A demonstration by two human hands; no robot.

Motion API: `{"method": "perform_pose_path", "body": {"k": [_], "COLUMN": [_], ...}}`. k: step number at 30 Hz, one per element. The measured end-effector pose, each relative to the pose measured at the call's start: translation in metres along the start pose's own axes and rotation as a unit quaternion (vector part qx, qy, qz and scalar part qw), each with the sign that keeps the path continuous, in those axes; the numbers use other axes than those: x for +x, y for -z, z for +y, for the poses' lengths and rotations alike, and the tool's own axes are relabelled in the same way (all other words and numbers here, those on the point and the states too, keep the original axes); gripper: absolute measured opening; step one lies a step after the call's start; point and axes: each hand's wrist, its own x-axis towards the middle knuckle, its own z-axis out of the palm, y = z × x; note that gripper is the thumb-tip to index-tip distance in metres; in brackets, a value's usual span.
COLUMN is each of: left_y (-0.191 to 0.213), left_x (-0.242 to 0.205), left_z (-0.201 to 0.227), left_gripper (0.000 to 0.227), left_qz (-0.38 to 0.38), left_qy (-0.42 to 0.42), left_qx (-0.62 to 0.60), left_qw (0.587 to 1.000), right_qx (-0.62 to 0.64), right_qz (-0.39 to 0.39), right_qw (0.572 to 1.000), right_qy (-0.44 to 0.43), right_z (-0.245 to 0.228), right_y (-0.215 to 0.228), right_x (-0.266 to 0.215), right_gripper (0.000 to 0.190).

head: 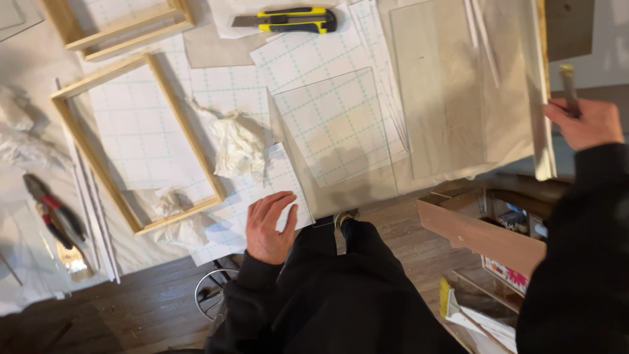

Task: Clean a piece of glass and then use a glass cutter and straight edge to cut a new piece of glass for a frame.

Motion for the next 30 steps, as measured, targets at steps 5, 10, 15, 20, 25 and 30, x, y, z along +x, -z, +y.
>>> {"method": "perform_pose_path", "body": {"k": [5,10,15,20,25,30], "left_y": [-0.015,-0.060,-0.119,-0.180,-0.182,-0.192], "left_x": [0.014,0.035,0.062,0.067,0.066,0.079], "left_z": [0.028,0.064,0.099,0.067,0.020,0.006], "left_gripper": [0.025,0.036,0.051,0.066,0.065,0.070], "left_qz": [0.003,-0.052,-0.103,-0.100,-0.042,-0.022], "left_qy": [-0.001,0.009,0.064,0.167,0.197,0.170], "left_qx": [-0.025,-0.177,-0.305,-0.369,-0.339,-0.343], "left_qw": [1.000,0.983,0.945,0.909,0.919,0.924], "right_qx": [0.122,0.248,0.283,0.266,0.297,0.285], "right_qz": [-0.006,-0.006,-0.006,-0.008,-0.004,-0.087], "right_qw": [0.990,0.966,0.957,0.964,0.953,0.954], "right_qy": [-0.066,-0.070,-0.060,-0.003,0.061,-0.047], "right_z": [-0.039,-0.099,-0.151,-0.232,-0.240,-0.213], "right_y": [0.006,-0.013,-0.076,-0.129,-0.169,-0.194], "right_x": [-0.060,-0.134,-0.189,-0.232,-0.254,-0.290], "right_gripper": [0.026,0.023,0.024,0.021,0.027,0.027]}}
